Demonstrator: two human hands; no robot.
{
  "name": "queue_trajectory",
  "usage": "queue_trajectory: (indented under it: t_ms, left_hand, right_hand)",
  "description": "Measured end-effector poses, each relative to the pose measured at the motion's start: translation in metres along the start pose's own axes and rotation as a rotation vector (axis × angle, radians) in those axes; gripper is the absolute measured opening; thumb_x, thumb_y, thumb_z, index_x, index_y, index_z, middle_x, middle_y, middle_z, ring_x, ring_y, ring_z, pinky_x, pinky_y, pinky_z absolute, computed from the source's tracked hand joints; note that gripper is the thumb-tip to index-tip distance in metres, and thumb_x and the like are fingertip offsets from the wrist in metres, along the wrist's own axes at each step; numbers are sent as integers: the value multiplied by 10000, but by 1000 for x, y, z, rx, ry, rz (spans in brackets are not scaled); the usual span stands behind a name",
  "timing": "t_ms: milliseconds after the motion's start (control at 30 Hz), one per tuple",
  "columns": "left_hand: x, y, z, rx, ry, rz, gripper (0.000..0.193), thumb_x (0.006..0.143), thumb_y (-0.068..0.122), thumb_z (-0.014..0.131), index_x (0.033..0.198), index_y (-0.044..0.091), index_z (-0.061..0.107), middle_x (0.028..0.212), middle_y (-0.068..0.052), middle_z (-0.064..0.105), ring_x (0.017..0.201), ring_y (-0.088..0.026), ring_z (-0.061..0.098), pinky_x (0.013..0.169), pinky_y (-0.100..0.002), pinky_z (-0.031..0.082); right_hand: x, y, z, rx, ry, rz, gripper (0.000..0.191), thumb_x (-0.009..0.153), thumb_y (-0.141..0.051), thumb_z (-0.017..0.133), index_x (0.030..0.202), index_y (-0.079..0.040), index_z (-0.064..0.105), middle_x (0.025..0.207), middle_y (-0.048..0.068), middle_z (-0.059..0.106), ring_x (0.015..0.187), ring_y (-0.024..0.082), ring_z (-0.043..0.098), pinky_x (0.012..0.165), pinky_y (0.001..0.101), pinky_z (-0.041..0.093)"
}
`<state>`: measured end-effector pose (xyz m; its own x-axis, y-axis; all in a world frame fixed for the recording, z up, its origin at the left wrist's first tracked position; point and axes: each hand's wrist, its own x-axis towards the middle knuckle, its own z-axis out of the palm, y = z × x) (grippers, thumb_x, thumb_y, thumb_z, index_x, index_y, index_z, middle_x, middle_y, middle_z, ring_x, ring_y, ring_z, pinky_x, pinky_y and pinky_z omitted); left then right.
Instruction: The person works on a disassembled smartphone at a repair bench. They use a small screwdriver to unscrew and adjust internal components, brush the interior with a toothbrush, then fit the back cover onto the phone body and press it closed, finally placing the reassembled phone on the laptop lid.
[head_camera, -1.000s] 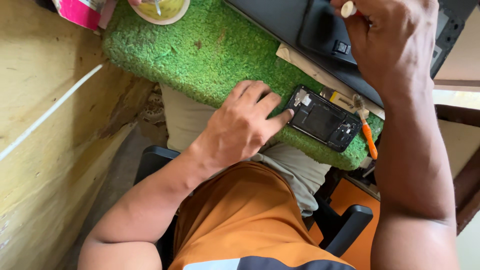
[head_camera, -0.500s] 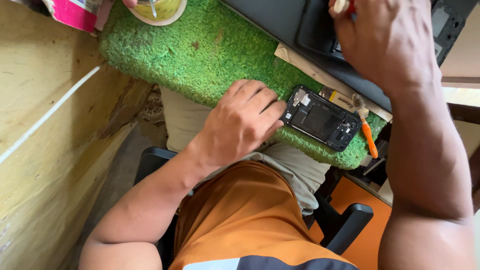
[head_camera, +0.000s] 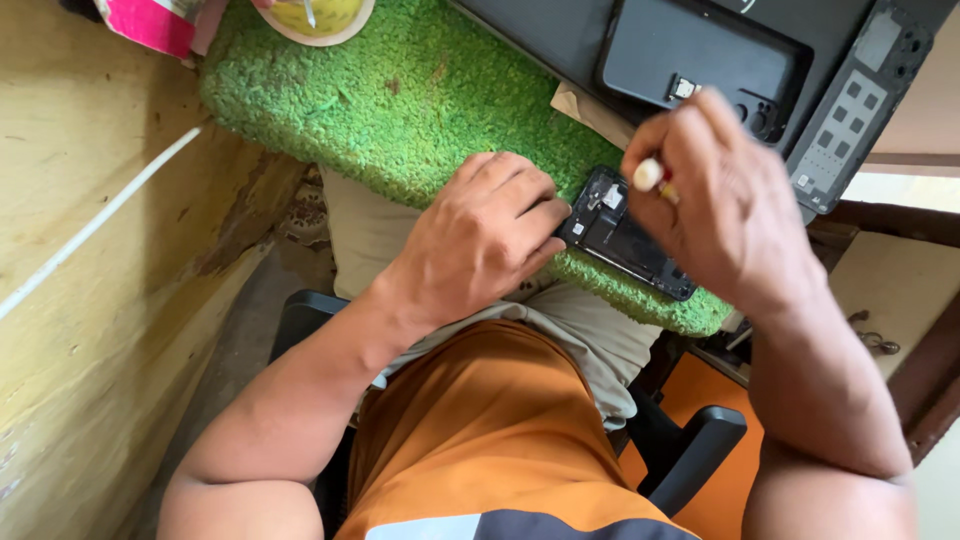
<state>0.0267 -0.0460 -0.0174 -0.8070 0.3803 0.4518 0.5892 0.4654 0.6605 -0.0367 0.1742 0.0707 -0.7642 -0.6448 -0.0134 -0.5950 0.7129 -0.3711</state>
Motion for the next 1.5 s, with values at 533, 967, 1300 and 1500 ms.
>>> queue_trajectory:
  t_ms: [533, 967, 1300, 1500]
  left_hand:
    - [0, 1, 1, -86, 14, -69, 213, 833, 81, 841, 1016, 12, 756, 1061, -88, 653, 1062, -276, 610, 951, -425, 465]
    - [-1, 1, 2, -102, 24, -79, 197, 851, 85, 838, 1017, 7, 767, 1056, -92, 660, 1039, -266, 615, 939, -409, 469]
    - [1, 6, 3, -141, 38, -134, 110, 886, 83, 791, 960, 9, 757, 1008, -84, 647, 997, -258, 613, 946, -415, 468]
    - [2, 7, 1, -132, 30, -139, 135, 871, 70, 802, 980, 12, 750, 1024, -83, 639, 1006, -261, 609, 960, -415, 467]
  right_hand:
    - [-46, -2, 70, -61, 59, -140, 267, 840, -49, 778, 1076, -74, 656, 1010, 82, 612, 927, 291, 634, 854, 435, 531]
    - [-47, -4, 64, 60, 193, -137, 202, 871, 12, 802, 1047, -32, 713, 961, 105, 640, 830, 282, 648, 732, 392, 532]
    - [-80, -7, 37, 1257, 555, 309, 434, 1080, -1, 633, 1470, -65, 455, 1046, 119, 633, 856, 173, 636, 893, 355, 569]
    - [-73, -6, 82, 1046, 603, 2, 237, 1164, -154, 551, 1253, -138, 331, 1101, 207, 675, 993, 284, 750, 920, 466, 675]
